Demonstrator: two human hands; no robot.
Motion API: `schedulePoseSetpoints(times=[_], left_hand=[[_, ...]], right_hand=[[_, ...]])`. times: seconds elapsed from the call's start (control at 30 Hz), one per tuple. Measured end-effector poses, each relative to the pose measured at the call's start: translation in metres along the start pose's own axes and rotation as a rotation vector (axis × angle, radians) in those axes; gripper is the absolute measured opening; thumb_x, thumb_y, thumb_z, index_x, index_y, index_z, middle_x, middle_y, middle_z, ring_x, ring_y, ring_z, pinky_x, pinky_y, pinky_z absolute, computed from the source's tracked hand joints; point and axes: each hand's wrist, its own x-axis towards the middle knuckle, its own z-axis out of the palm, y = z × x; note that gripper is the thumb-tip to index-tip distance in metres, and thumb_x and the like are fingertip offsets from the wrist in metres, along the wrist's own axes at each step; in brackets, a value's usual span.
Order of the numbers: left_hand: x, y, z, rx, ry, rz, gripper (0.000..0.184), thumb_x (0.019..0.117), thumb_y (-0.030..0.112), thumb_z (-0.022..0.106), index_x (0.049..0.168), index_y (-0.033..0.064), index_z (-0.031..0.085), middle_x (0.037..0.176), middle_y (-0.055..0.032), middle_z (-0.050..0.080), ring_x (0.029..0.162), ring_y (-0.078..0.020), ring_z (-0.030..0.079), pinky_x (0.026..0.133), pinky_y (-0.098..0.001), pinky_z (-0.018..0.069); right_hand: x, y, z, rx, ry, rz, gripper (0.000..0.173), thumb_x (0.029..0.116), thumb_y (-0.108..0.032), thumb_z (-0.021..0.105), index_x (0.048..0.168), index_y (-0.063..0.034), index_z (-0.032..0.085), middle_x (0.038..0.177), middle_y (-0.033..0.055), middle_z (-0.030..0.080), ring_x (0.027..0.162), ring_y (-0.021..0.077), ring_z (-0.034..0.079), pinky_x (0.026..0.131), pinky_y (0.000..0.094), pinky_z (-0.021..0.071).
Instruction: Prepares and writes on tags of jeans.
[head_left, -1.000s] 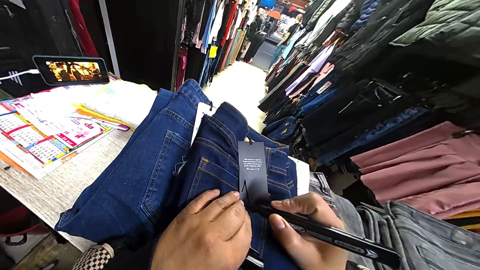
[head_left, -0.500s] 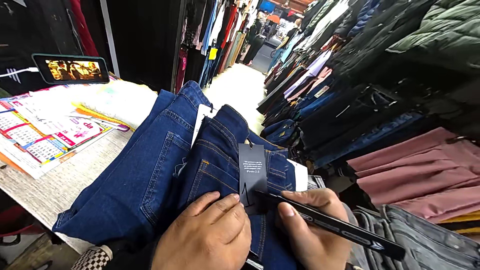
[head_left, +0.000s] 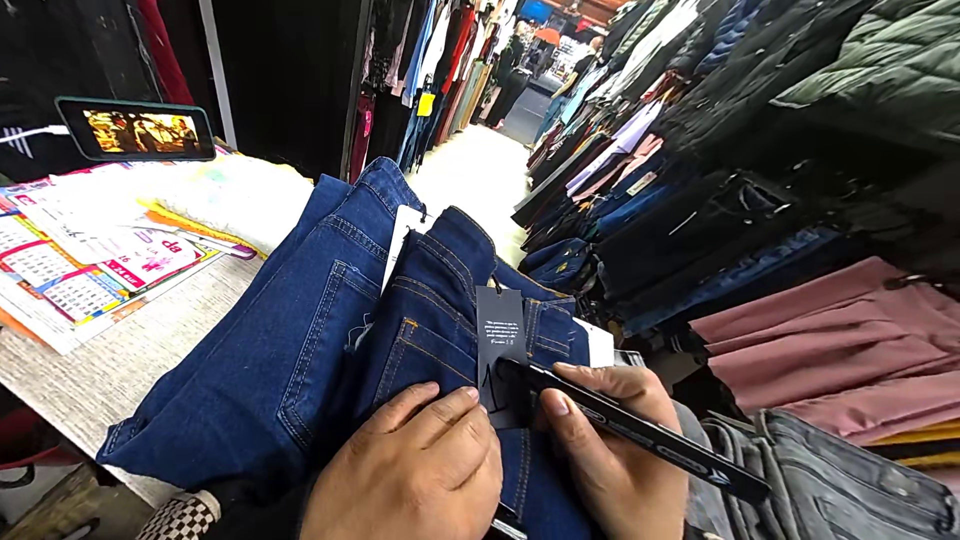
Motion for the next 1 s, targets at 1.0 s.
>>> schedulePoseSetpoints(times=[1.0], left_hand=[[0.0001,0.0003,-0.0012,-0.023,-0.004,-0.013,0.022,0.1044,0.02,0.053,0.111,0.0093,0.072,0.114,-0.0051,0.075,0.119,-0.0215,0.068,0.102,-0.036,0.0511]], right_hand=[[-0.004,0.0023,-0.0058,-0.023,0.073,-0.067,0.012,0.0847,-0.017,0.071,0.091,-0.0179,0.061,0.077,-0.0107,0.065,0.06,-0.0014,0.061,0.053,0.0155,0.0532]])
